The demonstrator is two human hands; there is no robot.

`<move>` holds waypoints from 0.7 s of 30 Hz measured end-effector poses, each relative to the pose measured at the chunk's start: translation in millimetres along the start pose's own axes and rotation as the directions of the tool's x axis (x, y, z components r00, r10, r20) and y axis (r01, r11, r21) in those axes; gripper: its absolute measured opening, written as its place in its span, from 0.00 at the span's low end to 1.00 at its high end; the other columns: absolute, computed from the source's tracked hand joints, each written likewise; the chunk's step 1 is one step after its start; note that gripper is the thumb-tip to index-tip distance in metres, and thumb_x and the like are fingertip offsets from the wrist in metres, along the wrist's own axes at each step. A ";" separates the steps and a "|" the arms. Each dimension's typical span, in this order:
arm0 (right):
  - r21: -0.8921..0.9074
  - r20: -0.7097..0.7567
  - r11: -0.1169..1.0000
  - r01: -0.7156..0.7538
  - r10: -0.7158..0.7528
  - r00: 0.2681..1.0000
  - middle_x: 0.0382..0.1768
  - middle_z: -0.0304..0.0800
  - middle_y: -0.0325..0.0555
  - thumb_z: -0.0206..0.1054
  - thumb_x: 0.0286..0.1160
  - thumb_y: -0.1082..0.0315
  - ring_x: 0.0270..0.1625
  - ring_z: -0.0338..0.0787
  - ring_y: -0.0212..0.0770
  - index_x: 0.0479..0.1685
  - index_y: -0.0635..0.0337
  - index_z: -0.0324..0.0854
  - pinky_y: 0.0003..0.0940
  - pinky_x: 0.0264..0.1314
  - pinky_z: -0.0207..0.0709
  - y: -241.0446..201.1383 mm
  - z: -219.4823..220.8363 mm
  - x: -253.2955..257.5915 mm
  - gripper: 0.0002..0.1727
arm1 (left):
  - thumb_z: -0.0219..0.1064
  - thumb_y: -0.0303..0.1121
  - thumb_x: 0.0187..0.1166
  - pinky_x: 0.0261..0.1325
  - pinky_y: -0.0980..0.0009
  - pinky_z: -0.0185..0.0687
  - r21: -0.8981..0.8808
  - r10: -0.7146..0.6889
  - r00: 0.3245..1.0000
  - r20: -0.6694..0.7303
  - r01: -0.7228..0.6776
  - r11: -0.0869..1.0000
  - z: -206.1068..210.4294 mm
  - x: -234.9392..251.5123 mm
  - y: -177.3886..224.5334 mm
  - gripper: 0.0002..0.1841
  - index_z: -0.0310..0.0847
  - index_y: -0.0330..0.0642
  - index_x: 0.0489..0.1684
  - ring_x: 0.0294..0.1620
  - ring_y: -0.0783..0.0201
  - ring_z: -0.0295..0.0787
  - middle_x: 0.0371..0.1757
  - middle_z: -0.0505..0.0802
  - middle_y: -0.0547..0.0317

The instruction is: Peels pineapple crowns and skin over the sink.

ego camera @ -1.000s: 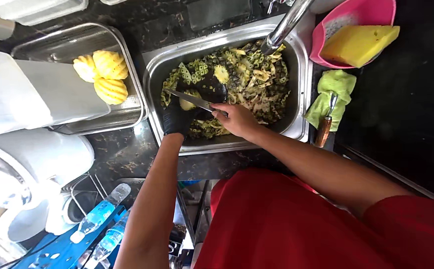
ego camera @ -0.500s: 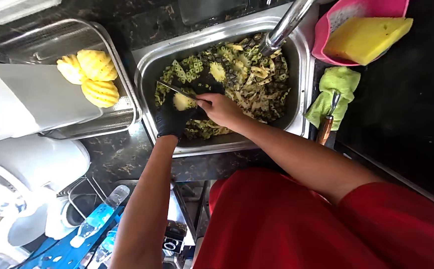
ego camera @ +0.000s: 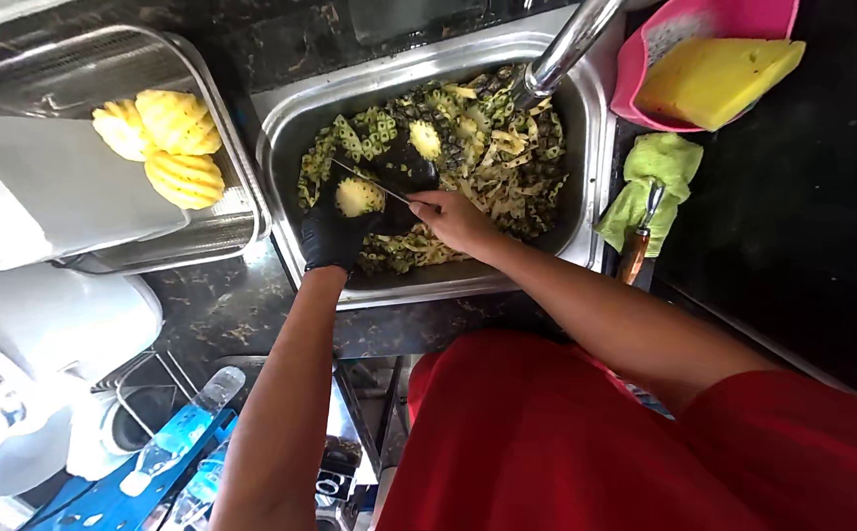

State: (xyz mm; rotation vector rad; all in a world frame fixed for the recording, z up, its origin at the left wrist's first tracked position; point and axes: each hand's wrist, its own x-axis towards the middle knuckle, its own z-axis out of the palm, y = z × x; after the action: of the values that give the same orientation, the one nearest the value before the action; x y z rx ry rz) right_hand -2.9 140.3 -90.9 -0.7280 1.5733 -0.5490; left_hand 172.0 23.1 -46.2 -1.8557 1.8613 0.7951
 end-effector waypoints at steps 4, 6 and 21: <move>0.038 -0.004 0.999 0.034 -0.034 0.999 0.65 0.92 0.40 0.54 0.92 0.48 0.68 0.89 0.41 0.73 0.42 0.86 0.55 0.72 0.80 -0.6 10.1 24.5 0.22 | 0.88 0.54 0.54 0.69 0.31 0.77 -0.001 0.008 1.000 0.002 -0.008 1.000 -2.1 -3.2 1.3 0.52 0.65 0.68 0.87 0.69 0.39 0.86 0.69 0.89 0.45; 0.010 0.000 1.000 0.027 -0.027 1.000 0.66 0.92 0.41 0.54 0.92 0.48 0.69 0.89 0.42 0.73 0.42 0.86 0.55 0.73 0.79 6.0 2.3 15.2 0.23 | 0.88 0.55 0.53 0.69 0.32 0.78 -0.008 0.028 1.000 -0.004 -0.028 1.000 -3.2 -3.3 -0.2 0.52 0.66 0.66 0.87 0.69 0.40 0.86 0.68 0.89 0.45; -0.265 -0.087 0.961 0.080 -0.107 0.990 0.60 0.95 0.37 0.55 0.88 0.42 0.58 0.94 0.48 0.79 0.22 0.78 0.65 0.58 0.83 -13.2 1.2 -47.2 0.23 | 0.86 0.61 0.54 0.70 0.31 0.76 0.054 0.051 0.999 -0.004 -0.050 0.997 -2.8 -15.7 -1.1 0.57 0.60 0.54 0.90 0.73 0.39 0.82 0.74 0.85 0.42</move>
State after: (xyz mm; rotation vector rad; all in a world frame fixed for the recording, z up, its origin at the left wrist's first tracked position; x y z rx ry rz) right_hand 2.2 165.5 -49.1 -0.9910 1.7316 -0.4577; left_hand 174.1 33.5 -34.2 -1.7865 1.9208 0.7494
